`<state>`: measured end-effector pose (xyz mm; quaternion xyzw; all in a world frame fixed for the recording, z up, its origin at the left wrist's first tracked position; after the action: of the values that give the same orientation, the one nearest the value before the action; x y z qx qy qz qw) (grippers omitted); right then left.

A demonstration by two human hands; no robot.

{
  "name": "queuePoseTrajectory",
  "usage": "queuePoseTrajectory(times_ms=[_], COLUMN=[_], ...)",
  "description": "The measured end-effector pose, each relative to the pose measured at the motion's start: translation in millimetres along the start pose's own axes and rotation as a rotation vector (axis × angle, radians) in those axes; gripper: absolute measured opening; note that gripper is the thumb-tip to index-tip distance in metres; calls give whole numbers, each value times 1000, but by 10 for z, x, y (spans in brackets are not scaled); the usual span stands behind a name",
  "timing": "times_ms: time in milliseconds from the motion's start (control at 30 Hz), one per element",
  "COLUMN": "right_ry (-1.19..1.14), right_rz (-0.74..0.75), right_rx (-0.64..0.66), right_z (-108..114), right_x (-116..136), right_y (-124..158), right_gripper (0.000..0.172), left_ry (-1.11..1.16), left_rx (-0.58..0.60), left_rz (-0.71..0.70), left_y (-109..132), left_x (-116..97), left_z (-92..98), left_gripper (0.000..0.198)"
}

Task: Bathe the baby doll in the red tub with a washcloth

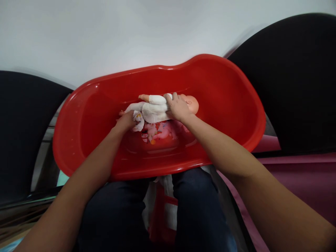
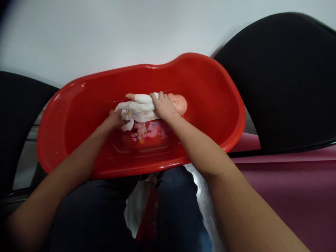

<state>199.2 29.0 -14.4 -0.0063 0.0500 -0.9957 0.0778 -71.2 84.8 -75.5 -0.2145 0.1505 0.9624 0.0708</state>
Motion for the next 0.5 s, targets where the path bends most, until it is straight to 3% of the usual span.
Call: queuePoseTrajectory(times_ms=[133, 333, 500], right_ry=[4, -3, 10], right_rz=[1, 11, 9], right_rx=[11, -8, -11], right_z=[4, 21, 20], right_x=[1, 5, 8], right_y=[2, 3, 2], right_gripper=[63, 63, 61], left_ry=[-163, -123, 74], left_rx=[3, -120, -272], left_rz=[125, 264, -111], left_y=[41, 70, 2], left_x=[167, 281, -141], left_z=[103, 377, 459], left_gripper=[55, 43, 31])
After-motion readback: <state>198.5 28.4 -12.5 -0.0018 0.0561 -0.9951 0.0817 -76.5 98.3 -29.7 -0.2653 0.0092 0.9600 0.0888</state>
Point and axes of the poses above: each hand's wrist, its own y-axis away from the middle knuckle, its own z-axis out of the back of the hand, x = y × z, the point moved 7 cm from there along -y, towards the middle knuckle, and after that the axes turned 11 degrees about y, right-handed, at the moved point
